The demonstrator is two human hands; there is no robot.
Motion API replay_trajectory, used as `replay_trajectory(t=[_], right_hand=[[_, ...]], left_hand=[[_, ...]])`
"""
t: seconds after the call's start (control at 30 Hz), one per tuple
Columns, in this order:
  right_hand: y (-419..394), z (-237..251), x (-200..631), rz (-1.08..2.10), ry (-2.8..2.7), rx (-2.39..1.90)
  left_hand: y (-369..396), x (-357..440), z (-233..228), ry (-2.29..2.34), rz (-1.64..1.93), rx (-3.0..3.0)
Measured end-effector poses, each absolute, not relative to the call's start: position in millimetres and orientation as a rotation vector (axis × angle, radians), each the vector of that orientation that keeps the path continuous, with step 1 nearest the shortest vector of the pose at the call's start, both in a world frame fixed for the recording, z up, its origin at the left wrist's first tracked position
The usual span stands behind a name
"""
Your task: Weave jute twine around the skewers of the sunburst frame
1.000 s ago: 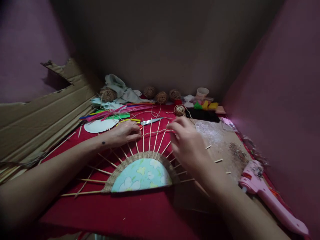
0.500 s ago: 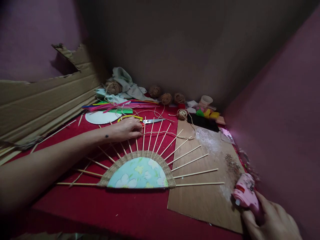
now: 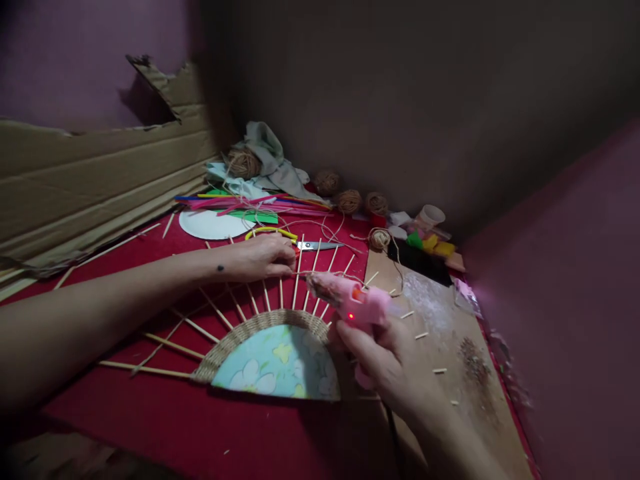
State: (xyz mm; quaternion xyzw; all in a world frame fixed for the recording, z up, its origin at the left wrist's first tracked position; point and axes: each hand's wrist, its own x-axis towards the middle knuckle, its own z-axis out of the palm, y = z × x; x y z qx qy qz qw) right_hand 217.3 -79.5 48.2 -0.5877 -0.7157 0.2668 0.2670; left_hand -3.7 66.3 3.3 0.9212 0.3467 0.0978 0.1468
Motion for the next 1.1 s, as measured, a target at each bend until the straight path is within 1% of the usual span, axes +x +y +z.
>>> replay_trajectory(t=[0.1,0.27,0.37,0.6,0.87,1.1], right_hand=[[-64.3,45.6,196.9,0.788,-1.880,-1.616],[-66.2,51.3,195.7,0.649,-1.920,-1.689],[-65.0,54.4,194.9,0.625,-1.979,-1.710],[-61.4,27.5,196.7,0.627,-1.864,-1.657],[-61.6,47.3,195.8,0.578,-1.991,-1.740],[-59.4,41.8,188.1,0.478,-2.004,-1.676]], left_hand=[[67.2,-4.9,1.7,0.955,0.313,2.656],[67.9,-5.4,0.7,0.922,0.329,2.631],[66.2,-4.6,3.0,0.936,0.328,2.619],[63.4,-3.7,8.1,0.968,0.281,2.639],[63.0,-3.8,7.0,0.963,0.284,2.651],[62.4,-2.5,8.6,0.977,0.262,2.673]])
